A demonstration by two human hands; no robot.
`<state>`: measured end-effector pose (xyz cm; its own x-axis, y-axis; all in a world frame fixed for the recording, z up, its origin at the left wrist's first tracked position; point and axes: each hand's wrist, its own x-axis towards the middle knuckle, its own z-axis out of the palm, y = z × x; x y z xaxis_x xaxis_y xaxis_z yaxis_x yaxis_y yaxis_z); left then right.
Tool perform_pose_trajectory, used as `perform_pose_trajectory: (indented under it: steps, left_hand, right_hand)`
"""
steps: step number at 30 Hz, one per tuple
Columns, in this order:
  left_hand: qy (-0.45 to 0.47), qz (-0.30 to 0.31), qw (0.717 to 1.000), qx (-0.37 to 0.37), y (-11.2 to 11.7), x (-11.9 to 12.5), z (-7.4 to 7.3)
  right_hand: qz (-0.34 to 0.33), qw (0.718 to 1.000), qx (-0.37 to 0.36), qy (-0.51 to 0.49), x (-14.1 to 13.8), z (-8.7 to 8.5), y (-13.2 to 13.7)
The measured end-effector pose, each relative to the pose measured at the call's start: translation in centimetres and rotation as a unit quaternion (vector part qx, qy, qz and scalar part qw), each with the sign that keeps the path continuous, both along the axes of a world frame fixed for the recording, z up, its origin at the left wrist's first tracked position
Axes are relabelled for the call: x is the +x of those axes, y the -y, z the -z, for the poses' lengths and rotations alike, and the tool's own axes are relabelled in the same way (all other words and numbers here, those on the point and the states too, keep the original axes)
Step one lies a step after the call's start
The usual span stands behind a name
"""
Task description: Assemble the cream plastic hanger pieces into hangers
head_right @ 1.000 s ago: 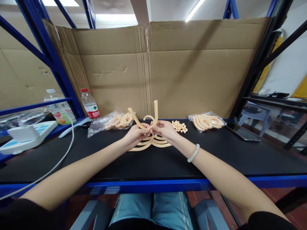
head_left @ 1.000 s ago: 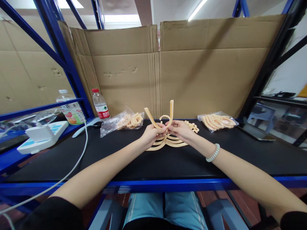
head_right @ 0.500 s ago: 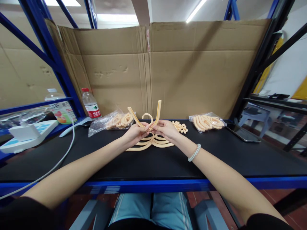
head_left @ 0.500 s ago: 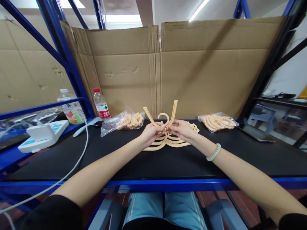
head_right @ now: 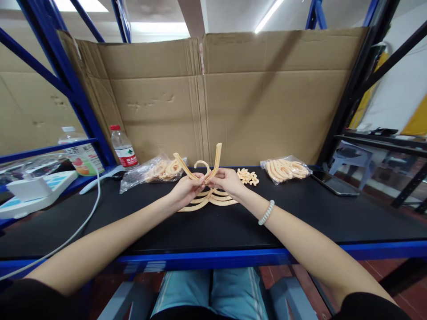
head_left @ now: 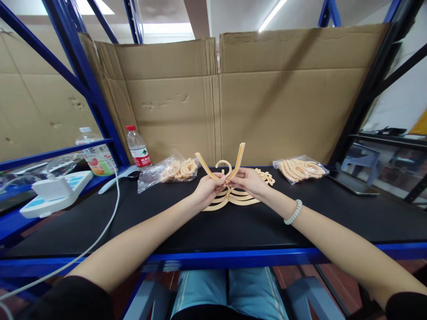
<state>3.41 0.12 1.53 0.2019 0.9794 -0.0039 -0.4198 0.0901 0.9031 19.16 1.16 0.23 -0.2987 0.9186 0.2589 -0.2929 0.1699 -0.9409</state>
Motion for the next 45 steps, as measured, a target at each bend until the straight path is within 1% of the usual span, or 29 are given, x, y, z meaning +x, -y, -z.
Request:
perform_pose_trajectory:
  steps: [6,11,13,16,20,25,28,32,37,43,45]
  left_hand:
    - [0.015,-0.041,0.999,-0.012,0.2,0.3,0.3]
    - [0.035,-0.066,0.997,-0.005,0.7,0.6,0.5]
    - [0.04,-0.077,0.996,-0.004,0.9,0.7,0.6]
    - [0.054,-0.086,0.995,-0.007,1.1,0.9,0.6]
    - [0.057,-0.081,0.995,-0.016,1.0,0.9,0.3]
    - [0.056,-0.037,0.998,-0.013,0.7,0.6,-0.2]
    - [0.031,0.0,0.999,-0.019,0.4,0.3,-0.1]
    - [0.012,0.04,0.999,-0.006,0.0,0.0,0.1]
    - [0.003,0.051,0.999,0.011,-0.2,-0.2,0.1]
    - [0.012,0.045,0.999,0.015,-0.3,-0.2,0.2]
    - [0.011,0.046,0.999,0.022,-0.4,-0.3,0.1]
  right_hand:
    - [0.054,0.997,0.052,0.016,-0.9,0.4,0.5]
    - [0.116,0.985,0.115,0.05,-1.5,0.3,1.1]
    - [0.135,0.981,0.124,0.056,-1.8,0.3,1.2]
    - [0.143,0.98,0.125,0.055,-2.0,0.2,1.3]
    - [0.118,0.987,0.104,0.039,-1.8,0.1,1.2]
    - [0.048,0.998,0.035,-0.009,-0.7,-0.4,0.6]
    - [0.005,1.0,0.007,0.001,0.2,-1.0,0.3]
    - [-0.041,0.999,-0.003,0.024,0.9,-1.6,0.4]
    - [-0.044,0.998,0.01,0.045,1.1,-1.6,0.3]
    - [-0.025,0.999,-0.004,0.043,0.5,-0.6,0.1]
    - [-0.016,0.999,0.001,0.033,0.1,-0.3,0.1]
